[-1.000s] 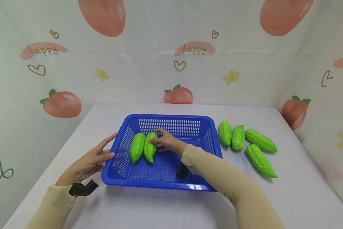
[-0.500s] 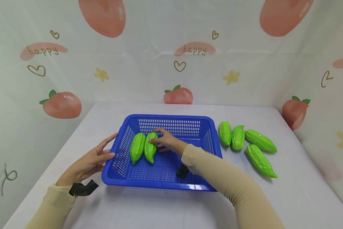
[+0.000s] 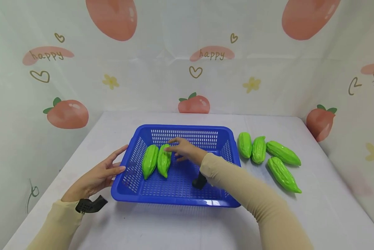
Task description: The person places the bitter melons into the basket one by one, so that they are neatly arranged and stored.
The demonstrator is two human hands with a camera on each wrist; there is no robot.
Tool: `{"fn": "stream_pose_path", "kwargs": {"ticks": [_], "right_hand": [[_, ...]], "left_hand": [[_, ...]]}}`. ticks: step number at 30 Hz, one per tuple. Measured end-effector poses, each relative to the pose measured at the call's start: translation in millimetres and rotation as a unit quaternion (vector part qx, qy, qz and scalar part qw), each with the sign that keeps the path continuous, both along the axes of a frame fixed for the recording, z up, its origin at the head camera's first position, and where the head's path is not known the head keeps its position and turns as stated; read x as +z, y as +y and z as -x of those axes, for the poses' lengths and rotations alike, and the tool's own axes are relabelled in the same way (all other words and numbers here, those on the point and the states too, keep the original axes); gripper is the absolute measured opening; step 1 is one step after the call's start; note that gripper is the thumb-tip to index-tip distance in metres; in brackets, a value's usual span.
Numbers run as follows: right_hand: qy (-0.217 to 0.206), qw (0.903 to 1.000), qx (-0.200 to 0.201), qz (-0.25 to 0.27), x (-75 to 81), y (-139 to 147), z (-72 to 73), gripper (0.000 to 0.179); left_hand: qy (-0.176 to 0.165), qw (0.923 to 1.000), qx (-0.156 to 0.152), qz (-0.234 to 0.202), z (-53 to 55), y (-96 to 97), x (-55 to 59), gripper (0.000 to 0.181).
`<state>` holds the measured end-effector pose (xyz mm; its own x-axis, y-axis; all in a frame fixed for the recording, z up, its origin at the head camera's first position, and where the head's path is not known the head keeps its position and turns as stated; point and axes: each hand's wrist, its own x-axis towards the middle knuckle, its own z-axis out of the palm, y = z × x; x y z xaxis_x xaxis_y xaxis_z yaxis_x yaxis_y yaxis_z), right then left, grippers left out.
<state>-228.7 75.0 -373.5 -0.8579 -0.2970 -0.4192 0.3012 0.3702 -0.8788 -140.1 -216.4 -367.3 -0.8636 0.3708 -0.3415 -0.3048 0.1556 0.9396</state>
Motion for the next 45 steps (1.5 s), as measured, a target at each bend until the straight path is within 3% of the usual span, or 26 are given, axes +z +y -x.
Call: {"fn": "stream_pose_path", "kwargs": {"ticks": [7, 11, 20, 28, 37, 45], "right_hand": [[-0.007, 0.9998, 0.011, 0.012, 19.9, 10, 3.4, 0.048], [0.0, 0.9989, 0.039, 0.026, 41.7, 21, 1.9, 0.047], [0.066, 0.9914, 0.07, 0.089, 100.4, 64, -8.9, 0.044], [0.128, 0.9828, 0.077, 0.108, 132.6, 118, -19.2, 0.034], [0.213, 0.9655, 0.055, 0.139, 143.0, 182, -37.7, 0.03], [0.276, 0.954, 0.027, 0.115, 127.0, 225, -55.7, 0.038]], "left_hand": [[0.0, 1.0, -0.001, -0.002, -1.5, -2.1, 1.6, 0.082], [-0.001, 1.0, 0.003, 0.003, -1.6, -2.6, 1.5, 0.083], [-0.003, 1.0, 0.003, 0.004, -1.8, -3.6, 1.5, 0.083], [0.002, 1.0, -0.007, 0.004, -2.2, -4.7, 3.8, 0.082], [-0.002, 1.0, -0.002, 0.005, -0.5, -1.5, 3.8, 0.082], [-0.004, 1.0, -0.007, 0.0, 0.2, -1.6, 2.3, 0.081]]}}
